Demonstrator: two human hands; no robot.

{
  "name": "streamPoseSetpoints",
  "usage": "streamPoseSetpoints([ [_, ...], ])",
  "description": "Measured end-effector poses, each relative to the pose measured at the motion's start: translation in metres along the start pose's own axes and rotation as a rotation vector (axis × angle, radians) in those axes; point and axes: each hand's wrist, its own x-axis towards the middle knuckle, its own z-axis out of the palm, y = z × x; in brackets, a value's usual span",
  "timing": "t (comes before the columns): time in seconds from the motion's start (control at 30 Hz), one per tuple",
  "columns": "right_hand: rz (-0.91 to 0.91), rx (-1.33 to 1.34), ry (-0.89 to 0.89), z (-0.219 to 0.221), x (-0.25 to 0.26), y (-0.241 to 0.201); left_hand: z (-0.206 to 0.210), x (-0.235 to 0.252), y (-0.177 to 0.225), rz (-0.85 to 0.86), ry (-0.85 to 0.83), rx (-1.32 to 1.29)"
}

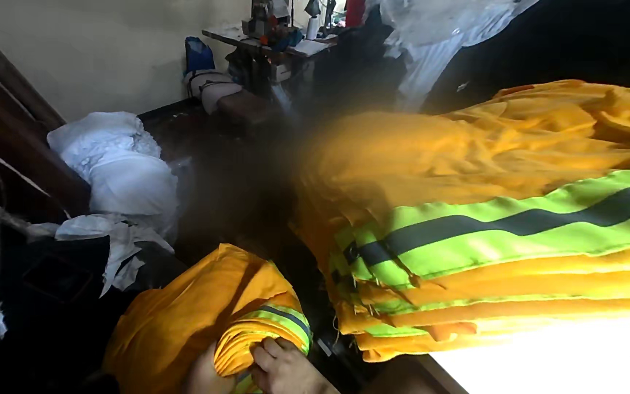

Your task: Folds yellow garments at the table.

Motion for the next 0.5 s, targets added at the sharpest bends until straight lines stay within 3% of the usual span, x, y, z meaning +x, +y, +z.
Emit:
streamPoseSetpoints([
  [0.13,0.057,-0.066,-0.007,0.001,0.002,-0.003,0.005,-0.004,-0.001,0.034,-0.039,0.055],
  [0.27,0.095,-0.076,0.018,0.0,0.002,-0.005,0.017,-0.013,0.008,0.128,-0.006,0.321],
  [0.4,0.019,0.003,0.007,-0.003,-0.003,0.001,0.007,-0.004,0.003,0.027,-0.057,0.082],
  [0.5,0.013,0.061,-0.102,-0.002,-0.007,-0.001,0.006,0.005,-0.008,0.021,-0.104,0.017],
])
